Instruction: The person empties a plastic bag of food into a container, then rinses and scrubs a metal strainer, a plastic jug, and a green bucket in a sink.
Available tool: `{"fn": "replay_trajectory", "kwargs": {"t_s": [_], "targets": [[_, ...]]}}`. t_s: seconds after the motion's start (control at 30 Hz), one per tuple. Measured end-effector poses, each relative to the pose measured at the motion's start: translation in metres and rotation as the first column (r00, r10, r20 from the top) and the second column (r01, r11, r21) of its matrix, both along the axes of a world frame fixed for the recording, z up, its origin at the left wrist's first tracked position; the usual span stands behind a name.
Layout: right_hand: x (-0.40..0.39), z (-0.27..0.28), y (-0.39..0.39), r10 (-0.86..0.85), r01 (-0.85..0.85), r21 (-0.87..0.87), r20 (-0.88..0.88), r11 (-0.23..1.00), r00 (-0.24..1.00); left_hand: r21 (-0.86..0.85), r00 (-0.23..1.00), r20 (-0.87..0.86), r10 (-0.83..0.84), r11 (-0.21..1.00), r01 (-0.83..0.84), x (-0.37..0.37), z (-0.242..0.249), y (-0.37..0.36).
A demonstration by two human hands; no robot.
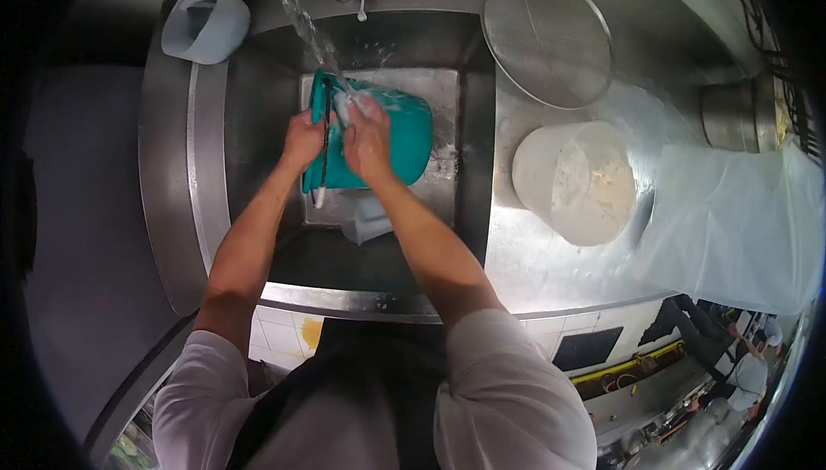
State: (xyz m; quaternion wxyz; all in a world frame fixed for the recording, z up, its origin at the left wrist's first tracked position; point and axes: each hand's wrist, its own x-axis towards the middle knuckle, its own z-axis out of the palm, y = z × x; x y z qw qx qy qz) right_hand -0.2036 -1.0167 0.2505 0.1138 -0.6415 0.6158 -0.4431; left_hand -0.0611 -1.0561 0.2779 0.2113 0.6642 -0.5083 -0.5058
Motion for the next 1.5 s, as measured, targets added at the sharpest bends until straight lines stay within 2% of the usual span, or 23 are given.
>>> {"fn": "replay_trajectory", "kwargs": {"t_s": [0.03,0.1,0.2,0.33,0.4,0.43,0.5,0.57,0.67,0.73,0.8,0.9,0.97,1.0,1.07,1.17,1.2,1.27,1.3,1.33,1.43,1.47,1.5], "targets": [[-0.007,-0.024,-0.011,0.051,-0.032,0.233,-0.074,0.972,0.996,-0.009,0.996,-0.077,0.042,0.999,-0.043,0.0,-0.007,0.006],[-0.025,-0.087,-0.05,0.199,-0.045,0.642,-0.17,0.766,0.965,-0.032,0.966,-0.225,0.13,0.99,-0.141,0.002,-0.014,0.019],[-0.038,-0.075,-0.057,0.413,-0.122,0.568,-0.418,0.814,0.809,0.102,0.935,-0.266,0.233,0.972,-0.213,-0.004,-0.03,0.026],[0.011,-0.05,-0.004,0.216,-0.158,0.265,-0.208,0.951,0.954,0.156,0.939,-0.158,0.306,0.946,-0.282,0.007,-0.072,0.009],[0.021,-0.011,0.02,0.214,-0.206,0.171,-0.03,0.963,0.976,0.267,0.833,-0.287,0.474,0.874,-0.406,0.008,-0.072,0.009],[0.016,-0.017,0.019,0.232,-0.21,0.177,-0.117,0.962,0.966,0.316,0.765,-0.339,0.547,0.833,-0.455,0.011,-0.066,0.003],[-0.016,-0.042,0.028,0.273,-0.223,0.198,-0.282,0.955,0.92,0.373,0.759,-0.344,0.553,0.822,-0.43,0.014,-0.063,0.0],[-0.051,-0.083,0.008,0.156,-0.142,0.064,-0.35,0.988,0.924,0.376,0.729,-0.417,0.543,0.833,-0.405,0.016,-0.073,-0.003],[-0.058,-0.056,-0.038,0.158,-0.032,0.362,-0.325,0.932,0.932,0.227,0.81,-0.187,0.556,0.827,-0.515,0.008,-0.075,-0.012],[-0.021,-0.06,-0.044,0.324,-0.07,0.494,-0.451,0.867,0.832,0.186,0.818,-0.115,0.563,0.821,-0.539,0.004,-0.083,-0.025],[0.021,-0.065,-0.022,0.197,-0.18,0.1,-0.208,0.979,0.958,0.205,0.823,-0.134,0.551,0.828,-0.521,0.013,-0.098,-0.029],[0.041,-0.023,0.02,0.289,-0.279,0.124,-0.074,0.952,0.954,0.276,0.721,-0.181,0.669,0.738,-0.615,0.01,-0.06,-0.033],[0.021,-0.02,0.041,0.281,-0.277,0.158,-0.002,0.948,0.96,0.224,0.767,-0.266,0.584,0.811,-0.54,0.02,-0.078,-0.035],[-0.002,-0.032,0.042,0.277,-0.269,0.099,-0.073,0.958,0.958,0.147,0.811,-0.262,0.524,0.852,-0.503,0.022,-0.073,-0.031],[-0.032,-0.038,0.024,0.073,-0.046,0.198,-0.133,0.979,0.988,-0.012,0.885,-0.228,0.406,0.907,-0.42,0.023,-0.061,-0.02],[-0.03,-0.033,0.003,0.083,-0.059,0.126,-0.192,0.99,0.978,-0.225,0.966,0.218,0.139,0.97,-0.089,0.0,-0.038,0.029],[-0.028,-0.035,-0.005,0.108,-0.087,0.124,-0.175,0.988,0.979,-0.087,0.976,0.191,0.108,0.992,-0.093,-0.003,-0.011,0.033],[-0.031,-0.044,-0.012,0.137,-0.119,0.13,-0.147,0.984,0.98,-0.178,0.952,0.264,0.153,0.978,-0.107,0.011,-0.003,0.03],[-0.035,-0.045,-0.015,0.131,-0.113,0.129,-0.143,0.985,0.981,-0.219,0.938,0.297,0.176,0.969,-0.112,0.02,-0.002,0.031],[-0.039,-0.046,-0.021,0.128,-0.111,0.124,-0.137,0.986,0.982,-0.403,0.887,0.391,0.244,0.912,-0.073,0.031,-0.006,0.032],[-0.039,-0.053,-0.041,0.106,-0.093,0.087,-0.161,0.992,0.981,-0.601,0.638,0.746,0.191,0.606,0.522,0.053,-0.017,0.036],[-0.038,-0.054,-0.047,0.1,-0.087,0.082,-0.165,0.993,0.981,-0.564,0.802,0.597,0.019,0.721,0.402,0.049,-0.036,0.045],[-0.037,-0.054,-0.05,0.095,-0.083,0.078,-0.168,0.994,0.981,-0.399,0.829,0.559,0.021,0.883,0.247,0.039,-0.037,0.053]]}}
